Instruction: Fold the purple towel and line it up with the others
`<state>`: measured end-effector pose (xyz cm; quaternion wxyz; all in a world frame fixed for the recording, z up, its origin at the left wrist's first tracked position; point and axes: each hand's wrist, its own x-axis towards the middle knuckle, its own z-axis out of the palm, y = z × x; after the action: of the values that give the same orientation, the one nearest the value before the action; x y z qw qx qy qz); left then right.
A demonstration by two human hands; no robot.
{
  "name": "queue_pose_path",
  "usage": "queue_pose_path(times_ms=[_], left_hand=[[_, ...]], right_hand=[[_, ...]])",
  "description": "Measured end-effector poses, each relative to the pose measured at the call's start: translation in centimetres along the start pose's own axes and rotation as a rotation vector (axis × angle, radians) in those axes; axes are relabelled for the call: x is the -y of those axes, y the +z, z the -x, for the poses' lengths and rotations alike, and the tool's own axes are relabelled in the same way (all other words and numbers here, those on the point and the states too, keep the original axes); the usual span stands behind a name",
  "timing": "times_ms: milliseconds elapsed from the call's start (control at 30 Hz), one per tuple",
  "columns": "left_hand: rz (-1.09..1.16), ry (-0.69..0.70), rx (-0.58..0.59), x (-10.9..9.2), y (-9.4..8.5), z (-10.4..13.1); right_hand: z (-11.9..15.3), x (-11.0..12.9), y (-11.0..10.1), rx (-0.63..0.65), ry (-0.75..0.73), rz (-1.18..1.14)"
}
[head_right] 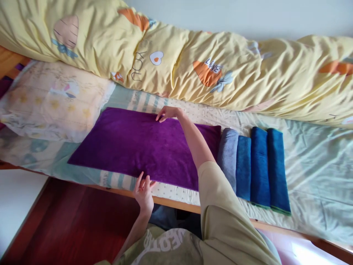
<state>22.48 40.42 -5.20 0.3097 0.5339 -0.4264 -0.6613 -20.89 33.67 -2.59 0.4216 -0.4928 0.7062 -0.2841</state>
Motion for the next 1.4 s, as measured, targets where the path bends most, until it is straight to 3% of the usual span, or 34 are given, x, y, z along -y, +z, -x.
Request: queue_pose_path(times_ms=[133, 233, 333, 467, 633, 733, 800, 900, 1000, 1167, 1400], left_hand=[[-0.107, 0.148, -0.03, -1.4, -1.1, -0.6], [-0.28, 0.326, -0.041, -5.6, -2.6, -2.0], [-0.4, 0.563, 0.005, -12.7, -3.6, -4.5], [-0.129, 0.709, 0.173, -24.2, -3.2, -8.3], [-0.087, 0.779, 0.524, -36.8, 0.5, -11.2], [-0.208, 0.806, 0.603, -42.3, 3.7, -11.5], [-0.271, 0.812, 0.604, -44.9, 5.8, -11.2], [-0.354, 0.782, 0.626, -47.3, 8.0, -9.9], [-0.375, 0.756, 0.695, -47.9, 8.9, -8.3], [-0.336, 0.643, 0.836, -47.0, 10.1, -8.0], [-0.366, 0.587, 0.716, -45.1, 14.3, -9.9]], right_hand=[[1.6, 1.2, 0.6, -0.152, -0.023, -0.211], [4.2, 3.1, 0.1, -0.261, -0.072, -0.387], [8.0, 6.3, -1.4, -0.403, -0.163, -0.465], [14.5, 12.0, -3.1, -0.644, -0.302, -0.506], [23.2, 19.0, -2.9, -0.899, -0.351, -0.501], [27.6, 22.5, -2.6, -1.035, -0.317, -0.483], [29.8, 24.5, -2.5, -1.13, -0.288, -0.472], [32.4, 26.7, -2.2, -1.213, -0.25, -0.437], [34.2, 27.5, -1.9, -1.242, -0.183, -0.357], [35.8, 26.5, -1.7, -1.297, -0.067, -0.201], [34.6, 23.1, -2.8, -1.322, -0.053, -0.416]])
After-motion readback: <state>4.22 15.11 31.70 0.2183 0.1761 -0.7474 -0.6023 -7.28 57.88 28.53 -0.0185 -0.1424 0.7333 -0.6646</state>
